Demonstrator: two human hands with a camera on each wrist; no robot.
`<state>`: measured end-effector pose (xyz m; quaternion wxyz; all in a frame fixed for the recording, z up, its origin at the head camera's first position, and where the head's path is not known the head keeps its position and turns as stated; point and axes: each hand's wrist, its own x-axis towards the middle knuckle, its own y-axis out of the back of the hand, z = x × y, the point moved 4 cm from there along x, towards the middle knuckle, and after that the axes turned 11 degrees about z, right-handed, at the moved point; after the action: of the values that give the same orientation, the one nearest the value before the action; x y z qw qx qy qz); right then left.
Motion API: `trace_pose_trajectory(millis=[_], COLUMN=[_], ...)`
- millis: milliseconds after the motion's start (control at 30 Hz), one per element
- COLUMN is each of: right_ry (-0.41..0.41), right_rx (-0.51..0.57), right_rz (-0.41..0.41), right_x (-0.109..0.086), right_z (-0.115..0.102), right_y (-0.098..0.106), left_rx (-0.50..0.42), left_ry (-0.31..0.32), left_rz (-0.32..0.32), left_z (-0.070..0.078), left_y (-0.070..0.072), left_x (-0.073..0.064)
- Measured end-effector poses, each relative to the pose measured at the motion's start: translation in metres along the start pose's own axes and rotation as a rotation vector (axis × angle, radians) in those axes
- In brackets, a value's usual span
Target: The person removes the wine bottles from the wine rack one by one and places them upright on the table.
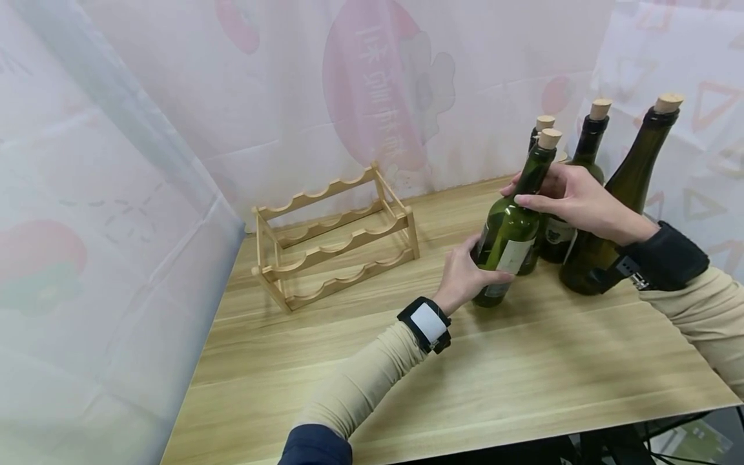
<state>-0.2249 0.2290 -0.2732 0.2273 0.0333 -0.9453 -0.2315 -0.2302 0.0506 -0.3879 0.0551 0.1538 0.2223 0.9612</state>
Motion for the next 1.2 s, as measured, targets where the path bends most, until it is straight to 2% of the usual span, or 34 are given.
trace_pose_trajectory(millis=[233, 400, 733, 1200], right_ry=[-0.014, -0.048, -0.043, -0.048], right_rx=[0.004, 0.013, -0.036, -0.045], right_rz=[0.012, 0.013, 0.056, 0.064], right_x=[-0.002, -0.004, -0.008, -0.009], right_z=[0.001, 0.004, 0.004, 0.007], right_y=[0.003, 0.006, 0.015, 0.023], left_rx=[-0.038, -0.025, 0.022, 0.044], left_ry=[0.008, 0.008, -0.016, 0.003], left_rz=[-0.008, -0.003, 0.012, -0.002], left_z=[0.003, 0.003, 0.007, 0.011], left_y=[-0.005, -0.010, -0.020, -0.032], left_x=[0.001, 0.002, 0.003, 0.004])
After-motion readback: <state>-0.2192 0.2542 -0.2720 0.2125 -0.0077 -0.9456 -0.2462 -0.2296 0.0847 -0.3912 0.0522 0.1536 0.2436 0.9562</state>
